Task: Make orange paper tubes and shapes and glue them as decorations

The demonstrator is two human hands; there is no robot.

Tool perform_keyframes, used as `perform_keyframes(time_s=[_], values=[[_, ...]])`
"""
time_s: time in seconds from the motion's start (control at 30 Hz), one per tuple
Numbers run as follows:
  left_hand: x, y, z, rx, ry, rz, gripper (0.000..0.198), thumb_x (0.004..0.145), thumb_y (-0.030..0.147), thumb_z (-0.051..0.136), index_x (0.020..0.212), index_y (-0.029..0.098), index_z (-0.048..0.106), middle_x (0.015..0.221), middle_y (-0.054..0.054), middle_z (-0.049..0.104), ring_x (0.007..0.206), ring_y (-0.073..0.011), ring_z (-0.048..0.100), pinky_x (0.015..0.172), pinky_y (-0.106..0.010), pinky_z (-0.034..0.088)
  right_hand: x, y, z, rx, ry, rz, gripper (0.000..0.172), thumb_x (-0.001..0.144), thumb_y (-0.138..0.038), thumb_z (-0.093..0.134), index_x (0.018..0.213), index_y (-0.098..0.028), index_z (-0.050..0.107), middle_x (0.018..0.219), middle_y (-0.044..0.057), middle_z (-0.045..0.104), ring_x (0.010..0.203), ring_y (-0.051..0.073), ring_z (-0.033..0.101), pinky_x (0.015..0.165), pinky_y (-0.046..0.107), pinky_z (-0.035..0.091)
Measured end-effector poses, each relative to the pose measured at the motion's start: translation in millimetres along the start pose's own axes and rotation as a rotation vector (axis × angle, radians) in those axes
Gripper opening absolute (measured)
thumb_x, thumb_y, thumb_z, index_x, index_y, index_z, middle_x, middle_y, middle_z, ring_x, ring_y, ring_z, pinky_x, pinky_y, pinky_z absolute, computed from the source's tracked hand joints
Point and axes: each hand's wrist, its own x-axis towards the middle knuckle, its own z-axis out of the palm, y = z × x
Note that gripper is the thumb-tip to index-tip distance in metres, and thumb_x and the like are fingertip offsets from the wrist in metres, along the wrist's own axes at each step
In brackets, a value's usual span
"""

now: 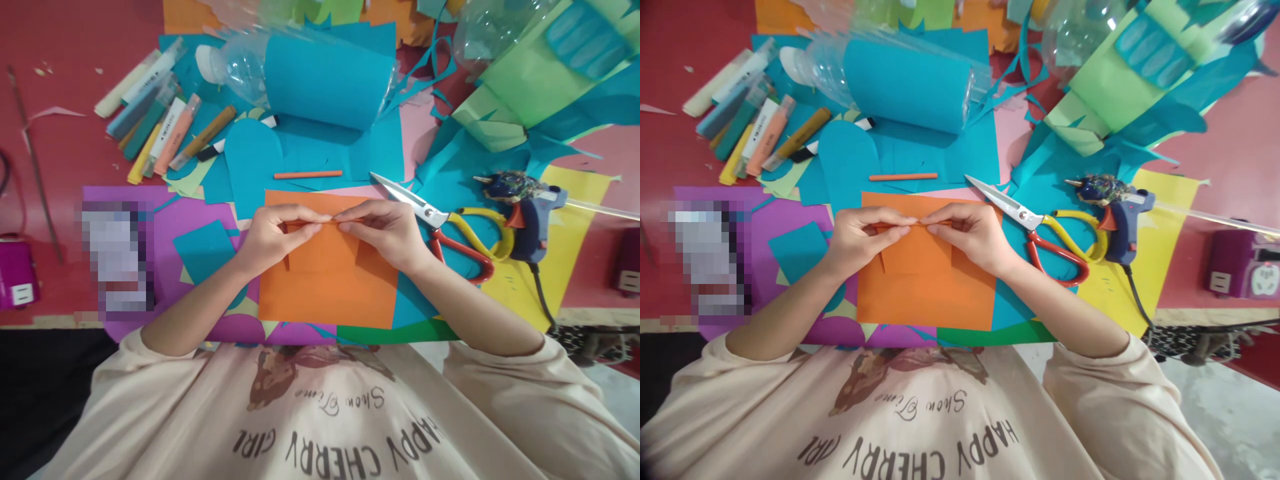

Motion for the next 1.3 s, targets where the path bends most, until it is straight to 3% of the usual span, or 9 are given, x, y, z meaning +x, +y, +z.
perform_keyframes(time_s=[0.17,0.37,0.53,0.73,0.97,1.13,1.3], values=[[-0.5,-0.5,-0.1,0.018,0.014,0.033,0.01,0.08,0.019,0.067,0.082,0.021,0.077,0.087,-0.001,0.078,0.081,-0.0137,0.073,0.071,-0.02,0.057,-1.1,2.2,0.8,-0.014,-0.021,-0.019,0.007,0.076,-0.022,0.074,0.083,-0.021,0.075,0.086,0.002,0.077,0.082,0.015,0.073,0.075,0.027,0.062],[-1.2,-1.2,0.3,0.057,0.034,0.085,0.012,0.082,0.019,0.065,0.086,0.02,0.077,0.091,-0.002,0.078,0.082,-0.0129,0.073,0.072,-0.019,0.056,-3.7,3.8,5.6,-0.07,0.007,0.007,0.03,0.076,-0.043,0.075,0.095,-0.02,0.071,0.101,0.005,0.075,0.091,0.016,0.071,0.076,0.027,0.06],[-1.9,1.0,1.0,0.074,0.0,0.073,0.013,0.083,0.02,0.064,0.086,0.021,0.077,0.09,-0.002,0.078,0.082,-0.0131,0.073,0.071,-0.02,0.056,-4.2,1.0,7.2,-0.145,0.025,0.014,0.021,0.08,-0.042,0.071,0.079,-0.021,0.075,0.08,0.003,0.076,0.073,0.015,0.07,0.063,0.026,0.057],[-2.7,2.8,-0.5,0.116,0.003,-0.002,0.017,0.086,0.029,0.062,0.091,0.022,0.077,0.09,-0.001,0.078,0.073,-0.012,0.072,0.056,-0.017,0.051,-2.2,-1.5,4.5,-0.141,0.03,0.0,0.013,0.078,-0.033,0.073,0.077,-0.02,0.076,0.078,0.002,0.077,0.071,0.014,0.07,0.063,0.025,0.057],[-1.2,2.1,0.4,0.081,-0.001,-0.017,0.015,0.084,0.024,0.063,0.09,0.021,0.077,0.094,-0.001,0.078,0.085,-0.0135,0.073,0.072,-0.017,0.057,0.1,1.4,0.8,-0.115,0.009,-0.047,0.005,0.077,-0.024,0.073,0.079,-0.02,0.075,0.081,0.002,0.077,0.074,0.014,0.071,0.067,0.026,0.058],[-1.7,0.5,0.9,0.082,0.016,0.028,0.013,0.083,0.02,0.064,0.088,0.021,0.076,0.091,-0.001,0.078,0.081,-0.0123,0.073,0.068,-0.017,0.057,0.2,2.0,0.3,-0.112,0.008,-0.05,0.006,0.077,-0.025,0.073,0.08,-0.02,0.076,0.082,0.003,0.077,0.076,0.015,0.071,0.07,0.027,0.058],[-3.9,-1.5,0.8,0.134,0.046,0.107,0.014,0.083,0.016,0.063,0.087,0.02,0.075,0.09,-0.002,0.078,0.08,-0.0123,0.073,0.068,-0.017,0.056,-0.1,0.7,1.3,-0.154,-0.011,-0.023,0.019,0.078,-0.038,0.073,0.085,-0.02,0.075,0.09,0.004,0.077,0.084,0.016,0.071,0.074,0.029,0.059]])
